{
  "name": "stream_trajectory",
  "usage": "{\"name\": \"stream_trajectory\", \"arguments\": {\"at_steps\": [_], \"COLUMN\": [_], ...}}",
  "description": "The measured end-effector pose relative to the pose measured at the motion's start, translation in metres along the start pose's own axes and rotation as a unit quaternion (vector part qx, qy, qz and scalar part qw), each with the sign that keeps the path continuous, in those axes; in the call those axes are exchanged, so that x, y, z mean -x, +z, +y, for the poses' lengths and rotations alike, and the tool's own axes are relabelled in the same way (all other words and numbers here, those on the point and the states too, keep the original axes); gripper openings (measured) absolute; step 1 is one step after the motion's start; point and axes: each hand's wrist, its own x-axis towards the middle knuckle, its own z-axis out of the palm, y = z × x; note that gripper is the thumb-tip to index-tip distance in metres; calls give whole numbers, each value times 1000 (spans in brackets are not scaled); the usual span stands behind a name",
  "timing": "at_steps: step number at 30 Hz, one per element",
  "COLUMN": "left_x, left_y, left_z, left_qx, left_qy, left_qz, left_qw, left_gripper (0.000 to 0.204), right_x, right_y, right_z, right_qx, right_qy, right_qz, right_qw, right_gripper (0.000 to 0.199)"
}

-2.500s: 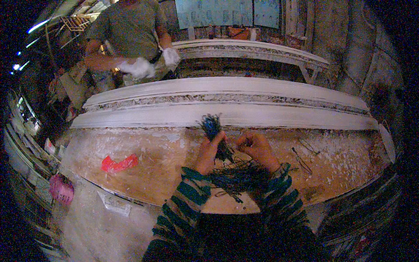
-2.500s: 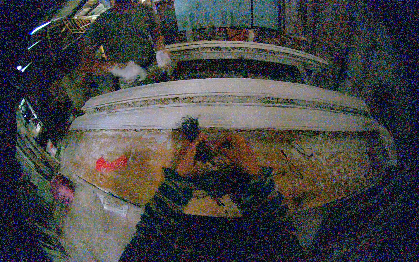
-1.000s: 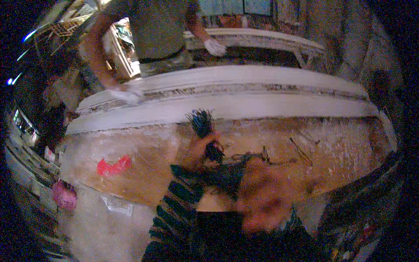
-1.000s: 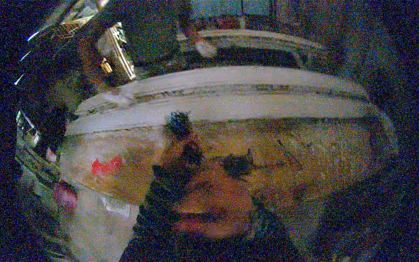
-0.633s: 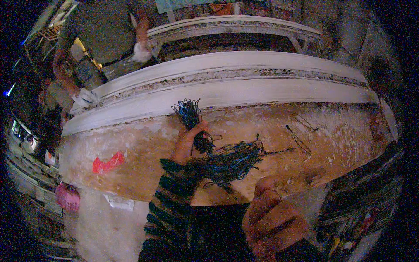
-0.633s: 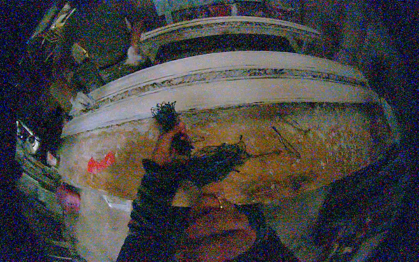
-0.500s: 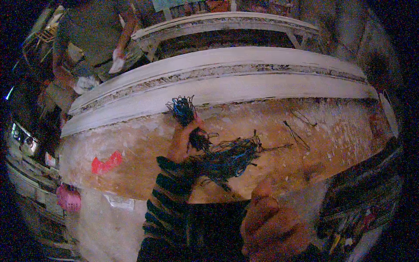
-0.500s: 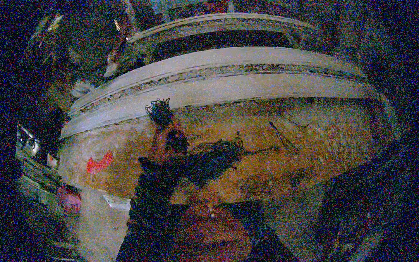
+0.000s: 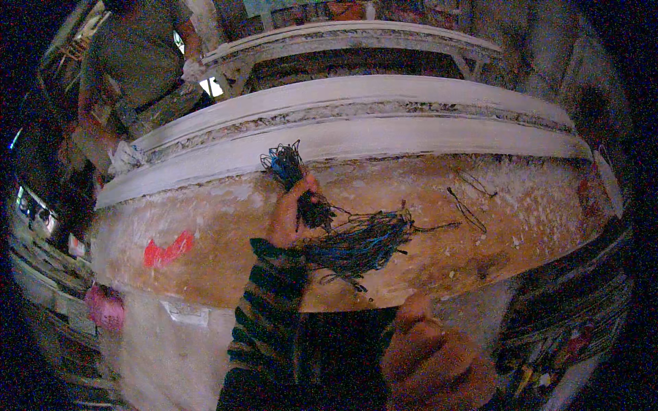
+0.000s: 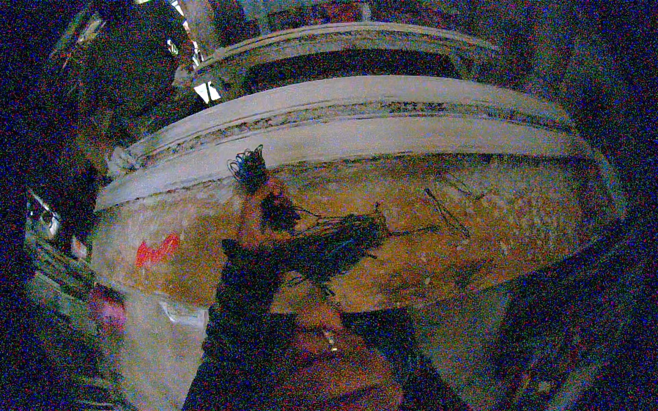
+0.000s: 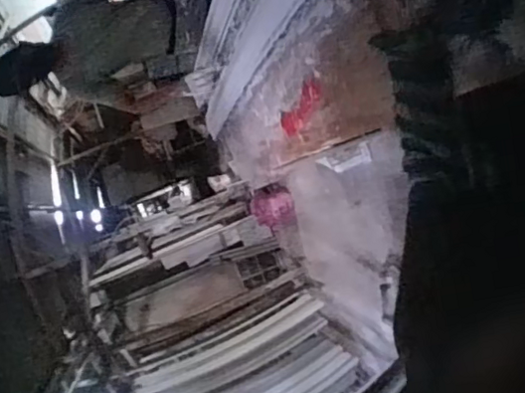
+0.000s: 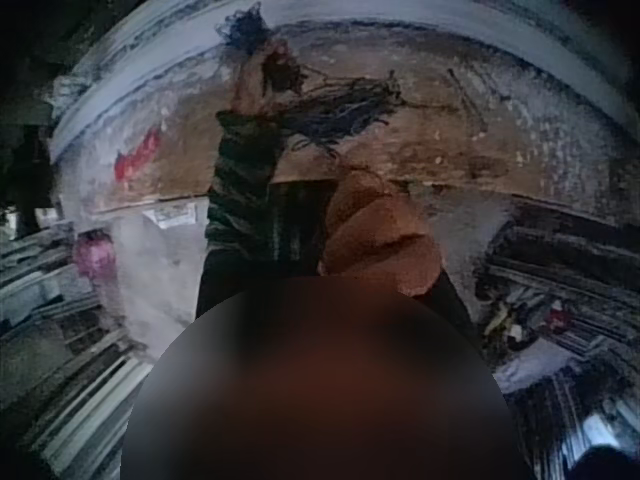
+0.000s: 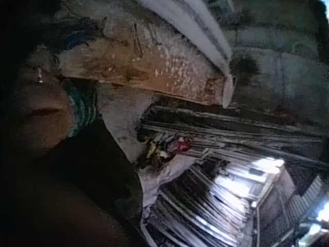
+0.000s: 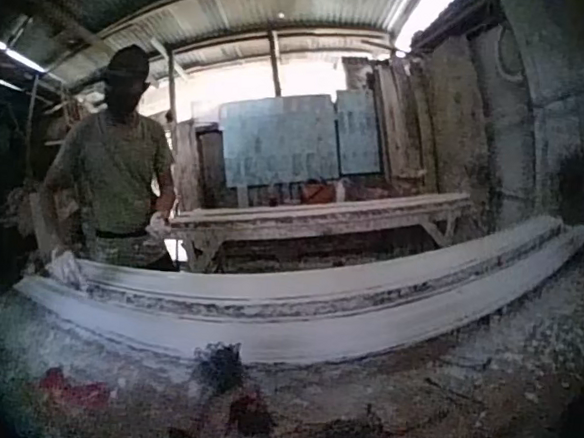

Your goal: The person sorts a bundle of black and blue cables by hand, separating and organizing them on a workbench. A coworker wipes a white curved object in the background. The person continues to untangle and arrange the cables throughout the clip.

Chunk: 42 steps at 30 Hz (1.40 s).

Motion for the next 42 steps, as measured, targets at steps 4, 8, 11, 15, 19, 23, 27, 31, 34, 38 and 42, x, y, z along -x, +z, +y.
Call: {"name": "stream_trajectory", "arguments": {"at_steps": [4, 8, 11, 15, 19, 23, 27, 31, 34, 38, 42], "left_x": [6, 10, 9, -3, -3, -4, -9, -4, -2, 0, -1], "left_y": [2, 3, 0, -5, -8, -9, -11, -12, -6, -4, -6], "left_z": [5, 7, 5, 2, 0, -2, -2, 1, 2, 3, 3], "left_qx": [8, 27, 36, 52, 33, -1, 20, -25, 43, 38, 25], "left_qy": [-20, -37, -11, 25, 26, 50, 65, -13, 5, 17, 17], "left_qz": [-32, 0, 7, -2, 7, -5, -50, 1, -20, -11, -49], "left_qw": [999, 999, 999, 998, 999, 999, 996, 1000, 999, 999, 998], "left_gripper": [18, 17, 16, 13, 12, 13, 14, 15, 15, 13, 16], "right_x": [4, 8, 13, 21, 24, 15, -14, -48, -59, -38, -15], "right_y": [11, 26, 38, 45, 49, 41, 17, -20, -49, -69, -73], "right_z": [-2, -1, 1, 8, 7, 10, 20, 50, 121, 167, 182], "right_qx": [8, 14, 16, 16, 15, 19, 82, 372, 399, 333, 239], "right_qy": [4, 11, 17, 20, 13, -17, -15, 222, 313, 294, 366], "right_qz": [21, 40, 52, 62, 70, 88, 117, -41, -202, -242, -167], "right_qw": [1000, 999, 998, 998, 997, 996, 990, 900, 837, 863, 884], "right_gripper": [20, 20, 20, 20, 20, 20, 20, 14, 21, 18, 12]}}
